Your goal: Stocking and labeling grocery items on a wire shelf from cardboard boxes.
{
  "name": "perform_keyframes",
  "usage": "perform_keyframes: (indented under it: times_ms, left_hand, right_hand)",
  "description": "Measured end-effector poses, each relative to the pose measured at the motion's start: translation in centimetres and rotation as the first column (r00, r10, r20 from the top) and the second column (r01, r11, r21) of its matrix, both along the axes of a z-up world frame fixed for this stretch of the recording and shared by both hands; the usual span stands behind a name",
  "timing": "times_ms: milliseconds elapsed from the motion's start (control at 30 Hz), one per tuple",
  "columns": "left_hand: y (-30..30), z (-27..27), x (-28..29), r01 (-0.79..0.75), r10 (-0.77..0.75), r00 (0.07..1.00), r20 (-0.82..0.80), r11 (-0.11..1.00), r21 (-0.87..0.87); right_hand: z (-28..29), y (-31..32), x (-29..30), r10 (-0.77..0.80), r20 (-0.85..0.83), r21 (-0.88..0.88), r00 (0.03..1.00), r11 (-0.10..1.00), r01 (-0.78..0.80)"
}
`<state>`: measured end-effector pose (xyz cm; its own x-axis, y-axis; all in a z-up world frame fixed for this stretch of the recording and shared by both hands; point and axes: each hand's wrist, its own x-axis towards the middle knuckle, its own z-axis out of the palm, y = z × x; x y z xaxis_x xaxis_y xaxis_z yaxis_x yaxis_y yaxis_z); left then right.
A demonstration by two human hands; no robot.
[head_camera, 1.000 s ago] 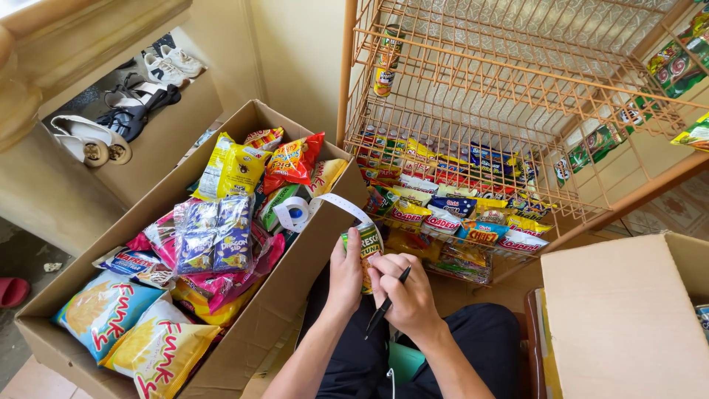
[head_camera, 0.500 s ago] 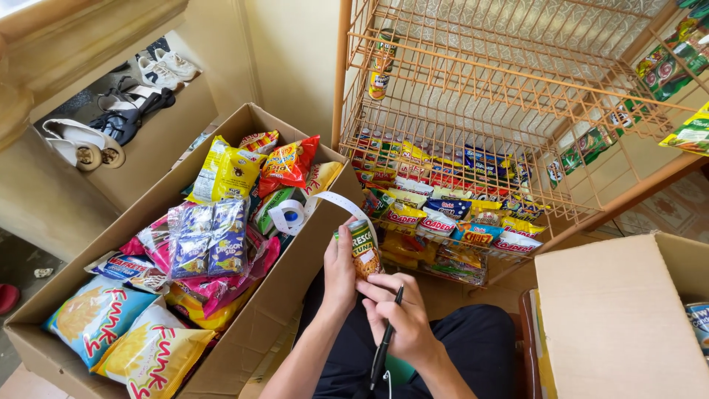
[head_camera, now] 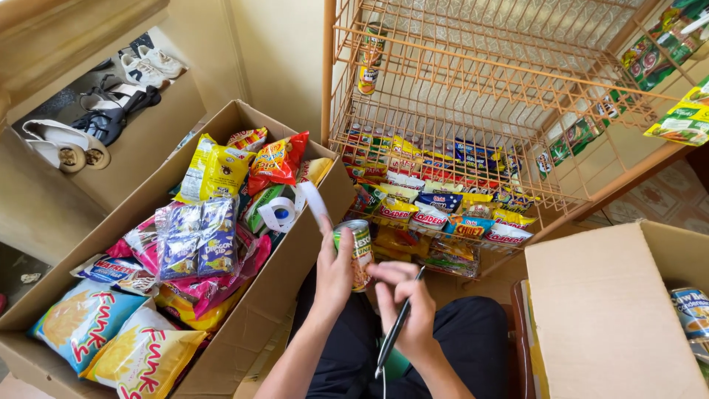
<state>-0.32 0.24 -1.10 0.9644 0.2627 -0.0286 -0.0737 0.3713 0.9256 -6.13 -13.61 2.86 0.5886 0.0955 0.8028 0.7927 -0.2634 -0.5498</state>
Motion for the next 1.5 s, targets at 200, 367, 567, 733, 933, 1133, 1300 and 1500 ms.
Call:
perform_keyframes:
  times_ms: [200, 367, 567, 733, 933, 1133, 1300, 1500]
  left_hand:
    - [-0.4, -1.3, -0.2, -0.254, 0.001, 0.913, 0.408, 0.784, 0.567]
    - [-1.1, 2.1, -0.9, 0.256, -0.252, 0.957, 0.142, 0.967, -0.014]
    - [-1.9, 3.1, -2.5, 0.366, -0.372, 0.883, 0.287, 0.928, 0.077]
    - [-1.9, 3.0, -2.8, 0.477, -0.430, 0.833, 0.348, 0.877, -0.059]
    - [-2.1, 5.3, -3.3, 0.555, -0.488, 0.829, 0.273, 0.774, -0.304]
    - [-3.8, 3.9, -2.4, 0.462, -0.411, 0.854, 0.319, 0.882, -0.098]
    - [-4.5, 6.4, -1.7, 0.409, -0.299, 0.892, 0.340, 0.854, -0.322]
    - [-4.8, 7.4, -3.1, 0.344, -0.273, 0.891, 0.363, 0.927, -0.149]
  right_hand:
    - [-2.6, -0.8, 2.3, 0.388, -0.611, 0.474, 0.691, 0.877, -0.074]
    - [-3.8, -1.5, 2.4, 0.414, -0.560, 0.571, 0.718, 0.821, -0.029]
    - [-2.2, -2.6, 1.6, 0.111, -0.638, 0.331, 0.762, 0.933, 0.141]
    - [1.3, -4.2, 0.7, -0.097, -0.457, 0.052, 0.884, 0.990, 0.135]
    - [-0.6, -7.9, 2.5, 0.343, -0.310, 0.536, 0.887, 0.834, -0.135]
    - [2.4, -2.5, 2.1, 0.259, -0.245, 0.640, 0.934, 0.767, -0.044]
    - [3.6, -0.7, 1.4, 0.079, -0.034, 0.462, 0.996, 0.885, -0.055]
    - [2.0, 0.0, 1.5, 0.044, 0.066, 0.602, 0.997, 0.795, -0.075]
